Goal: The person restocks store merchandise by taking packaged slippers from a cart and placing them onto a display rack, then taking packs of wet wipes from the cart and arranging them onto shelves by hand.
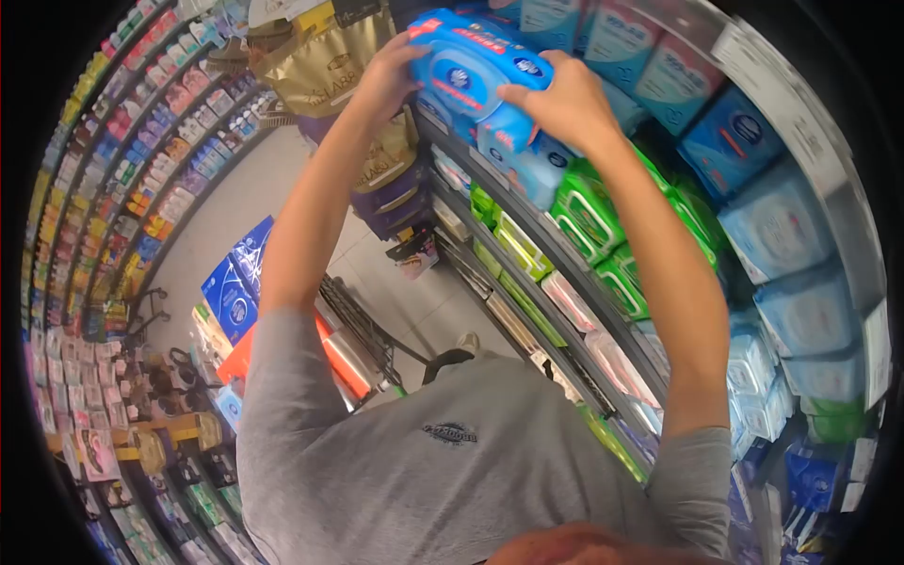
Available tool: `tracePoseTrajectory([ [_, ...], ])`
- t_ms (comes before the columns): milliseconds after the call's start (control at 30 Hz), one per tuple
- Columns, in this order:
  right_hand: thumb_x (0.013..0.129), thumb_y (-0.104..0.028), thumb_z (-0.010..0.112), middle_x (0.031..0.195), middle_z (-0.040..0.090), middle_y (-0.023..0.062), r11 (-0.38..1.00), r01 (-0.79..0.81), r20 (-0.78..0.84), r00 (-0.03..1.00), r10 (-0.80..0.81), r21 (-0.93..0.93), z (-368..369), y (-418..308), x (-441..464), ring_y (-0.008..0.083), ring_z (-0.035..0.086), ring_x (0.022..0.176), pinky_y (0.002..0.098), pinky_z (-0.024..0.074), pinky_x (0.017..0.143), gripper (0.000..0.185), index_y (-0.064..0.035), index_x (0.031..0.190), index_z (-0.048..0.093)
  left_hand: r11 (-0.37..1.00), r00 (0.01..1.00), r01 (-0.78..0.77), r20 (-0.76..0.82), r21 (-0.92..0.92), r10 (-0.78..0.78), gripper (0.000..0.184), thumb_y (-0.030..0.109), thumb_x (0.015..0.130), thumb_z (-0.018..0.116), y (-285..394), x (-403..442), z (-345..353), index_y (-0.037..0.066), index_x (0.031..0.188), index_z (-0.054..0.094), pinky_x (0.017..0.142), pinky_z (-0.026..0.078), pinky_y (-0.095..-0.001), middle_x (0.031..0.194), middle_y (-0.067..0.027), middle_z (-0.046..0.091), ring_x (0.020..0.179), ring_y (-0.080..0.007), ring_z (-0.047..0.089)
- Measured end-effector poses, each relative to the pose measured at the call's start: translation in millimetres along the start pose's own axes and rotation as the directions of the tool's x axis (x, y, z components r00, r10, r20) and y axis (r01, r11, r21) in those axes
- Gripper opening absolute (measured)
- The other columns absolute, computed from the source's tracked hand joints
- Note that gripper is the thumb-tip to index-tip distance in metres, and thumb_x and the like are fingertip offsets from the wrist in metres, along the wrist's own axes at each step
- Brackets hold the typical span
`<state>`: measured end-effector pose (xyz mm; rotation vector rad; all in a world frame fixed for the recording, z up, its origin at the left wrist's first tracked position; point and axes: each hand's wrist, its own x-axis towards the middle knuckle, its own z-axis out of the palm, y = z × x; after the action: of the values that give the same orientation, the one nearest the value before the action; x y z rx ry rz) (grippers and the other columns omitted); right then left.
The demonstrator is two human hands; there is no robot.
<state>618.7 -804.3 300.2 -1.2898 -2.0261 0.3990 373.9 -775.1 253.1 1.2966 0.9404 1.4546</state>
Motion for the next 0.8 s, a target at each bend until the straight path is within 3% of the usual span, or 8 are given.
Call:
tracePoseTrajectory([
  [100,0.068,-0.035,0.076,0.097,0.066,0.0263,0.997,-0.052,-0.011,0.999,0.051,-0.064,28.1,8.5,35.9,0.0354,0.066,0.091,0.04,0.0513,0.081,0.059,0.0073,0.106,0.061,0.983,1.0,0.011,0.02,-0.185,-0.008,0.04,0.023,0.086,0.054,-32.2,54.5,-15.3,0.004,0.122,0.051,0.082,0.05,-0.0362,0.109,-0.0079,0.061,0.1,-0.0201,0.06],
  [267,0.07,-0.035,0.076,0.1,0.067,0.0231,0.979,-0.053,-0.062,0.997,0.041,-0.196,71.8,21.8,90.5,0.0323,0.067,0.094,0.0394,0.0507,0.086,0.072,0.0058,0.125,0.053,0.977,0.996,0.046,-0.061,-0.21,-0.06,0.042,0.023,0.088,0.055,-57.0,111.8,-25.2,-0.001,0.121,0.048,0.085,0.052,-0.0388,0.111,-0.0148,0.061,0.097,-0.0243,0.062],
  [367,0.071,-0.035,0.077,0.11,0.063,0.0281,0.969,-0.014,-0.116,0.993,-0.015,-0.246,85.6,20.9,101.1,0.0373,0.063,0.103,0.0408,0.0487,0.091,0.073,0.0047,0.127,0.051,0.973,0.983,0.018,-0.174,-0.23,-0.06,0.039,0.023,0.088,0.059,-67.4,132.0,-29.3,-0.004,0.116,0.053,0.082,0.052,-0.0374,0.106,-0.0164,0.063,0.095,-0.0245,0.063],
  [433,0.07,-0.03,0.079,0.107,0.061,0.0301,0.959,0.027,-0.178,0.981,-0.08,-0.281,102.5,31.0,108.3,0.0444,0.062,0.097,0.0445,0.0499,0.087,0.068,0.0067,0.119,0.051,0.979,0.997,-0.06,-0.066,-0.193,0.048,0.035,0.022,0.088,0.059,-85.2,154.7,-43.0,-0.005,0.111,0.057,0.081,0.052,-0.0361,0.105,-0.0162,0.064,0.095,-0.0244,0.063],
  [567,0.069,-0.032,0.08,0.103,0.059,0.0348,0.962,-0.022,-0.121,0.993,-0.011,-0.272,113.2,39.6,112.0,0.0449,0.063,0.093,0.0463,0.0524,0.081,0.068,0.0091,0.115,0.05,0.987,0.953,-0.082,-0.278,0.141,0.119,0.056,0.027,0.081,0.069,-111.7,174.3,-46.7,-0.005,0.124,0.053,0.085,0.051,-0.0371,0.107,-0.0168,0.065,0.096,-0.0247,0.064],
  [700,0.071,-0.036,0.078,0.097,0.062,0.0324,0.95,0.03,-0.048,0.998,-0.047,-0.311,103.5,41.8,112.5,0.0439,0.064,0.09,0.0465,0.053,0.079,0.067,0.008,0.113,0.051,0.984,0.938,-0.122,-0.31,0.13,0.157,0.062,0.033,0.078,0.073,-105.6,155.2,-33.9,-0.004,0.124,0.053,0.088,0.049,-0.038,0.111,-0.0192,0.064,0.102,-0.028,0.063],
  [767,0.073,-0.04,0.076,0.092,0.065,0.0294,0.911,0.066,0.024,0.998,-0.062,-0.408,94.6,35.6,105.1,0.0425,0.065,0.088,0.0465,0.0535,0.078,0.066,0.0073,0.112,0.052,0.842,0.797,-0.063,-0.48,0.536,0.366,0.064,0.035,0.076,0.075,-90.5,131.0,-12.3,-0.001,0.125,0.053,0.089,0.048,-0.038,0.111,-0.0215,0.064,0.102,-0.0315,0.062],
  [800,0.075,-0.04,0.075,0.089,0.066,0.0278,0.897,0.081,0.019,0.997,-0.081,-0.434,93.1,35.7,101.1,0.0411,0.066,0.087,0.0465,0.054,0.076,0.064,0.0071,0.112,0.052,0.816,0.763,-0.125,-0.471,0.564,0.443,0.055,0.034,0.078,0.072,-91.4,126.9,-5.1,0.0,0.119,0.058,0.088,0.048,-0.0378,0.11,-0.0219,0.064,0.101,-0.0336,0.062],
])
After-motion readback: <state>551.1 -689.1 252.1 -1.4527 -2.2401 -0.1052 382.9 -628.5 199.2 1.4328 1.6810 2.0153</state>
